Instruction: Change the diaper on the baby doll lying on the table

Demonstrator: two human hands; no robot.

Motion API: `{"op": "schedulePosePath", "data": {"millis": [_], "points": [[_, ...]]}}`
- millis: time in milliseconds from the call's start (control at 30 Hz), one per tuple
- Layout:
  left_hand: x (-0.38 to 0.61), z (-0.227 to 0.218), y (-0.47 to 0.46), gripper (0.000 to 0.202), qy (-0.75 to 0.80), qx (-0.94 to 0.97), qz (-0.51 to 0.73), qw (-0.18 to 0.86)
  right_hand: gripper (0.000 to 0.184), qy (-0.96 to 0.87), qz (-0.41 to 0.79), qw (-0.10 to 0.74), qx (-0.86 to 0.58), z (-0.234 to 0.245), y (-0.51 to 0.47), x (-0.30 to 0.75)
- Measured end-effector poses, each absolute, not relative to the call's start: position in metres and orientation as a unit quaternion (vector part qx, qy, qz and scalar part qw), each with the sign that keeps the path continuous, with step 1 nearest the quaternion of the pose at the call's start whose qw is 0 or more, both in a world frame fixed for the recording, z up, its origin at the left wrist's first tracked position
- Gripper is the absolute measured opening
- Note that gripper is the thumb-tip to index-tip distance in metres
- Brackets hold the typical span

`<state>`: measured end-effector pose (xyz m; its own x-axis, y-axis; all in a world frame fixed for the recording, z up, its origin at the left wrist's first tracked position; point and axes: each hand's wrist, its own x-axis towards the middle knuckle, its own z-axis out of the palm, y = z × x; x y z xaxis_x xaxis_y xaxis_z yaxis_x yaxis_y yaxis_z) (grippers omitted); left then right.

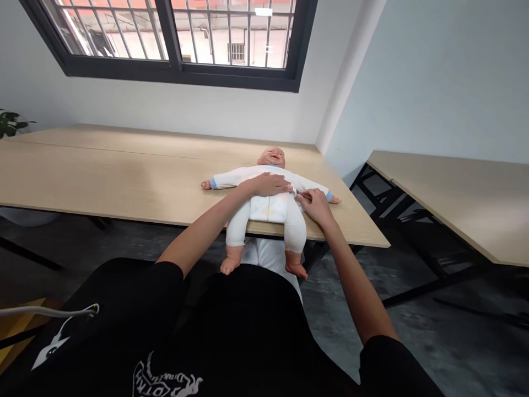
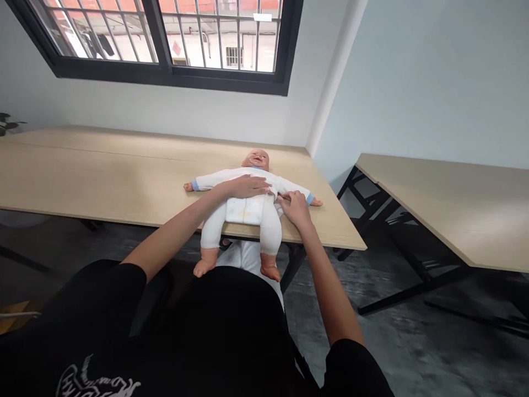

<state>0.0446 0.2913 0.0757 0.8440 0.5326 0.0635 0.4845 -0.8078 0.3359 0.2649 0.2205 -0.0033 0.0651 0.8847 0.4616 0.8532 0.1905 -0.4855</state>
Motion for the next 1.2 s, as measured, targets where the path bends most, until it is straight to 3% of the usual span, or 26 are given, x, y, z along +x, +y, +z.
{"op": "schedulePosePath", "data": {"millis": [133, 233, 333, 533, 833, 1033, 1200], "points": [[0.051, 0.076, 0.302, 0.048, 0.269, 0.951, 0.051, 0.143, 0.027, -0.713, 0.012, 0.314, -0.626, -0.013, 0.216, 0.27], [0.051, 0.078, 0.301, 0.049, 0.27, 0.952, 0.027, 0.145, 0.023, -0.727, 0.026, 0.33, -0.602, -0.014, 0.213, 0.27], [0.047, 0.078, 0.297, 0.052, 0.263, 0.953, 0.027, 0.147, 0.031, -0.725, 0.062, 0.36, -0.584, -0.012, 0.21, 0.269], [0.046, 0.074, 0.297, 0.056, 0.277, 0.948, 0.047, 0.148, 0.057, -0.615, 0.168, 0.482, -0.601, -0.008, 0.204, 0.27], [0.051, 0.068, 0.305, 0.049, 0.285, 0.939, 0.066, 0.181, 0.058, -0.411, 0.336, 0.654, -0.539, 0.02, 0.211, 0.264], [0.051, 0.059, 0.314, 0.039, 0.286, 0.928, 0.125, 0.204, 0.04, -0.531, 0.298, 0.579, -0.542, 0.063, 0.228, 0.212], [0.046, 0.043, 0.338, 0.048, 0.197, 0.881, 0.258, 0.344, 0.038, -0.59, 0.236, 0.526, -0.565, 0.073, 0.229, 0.187]]}}
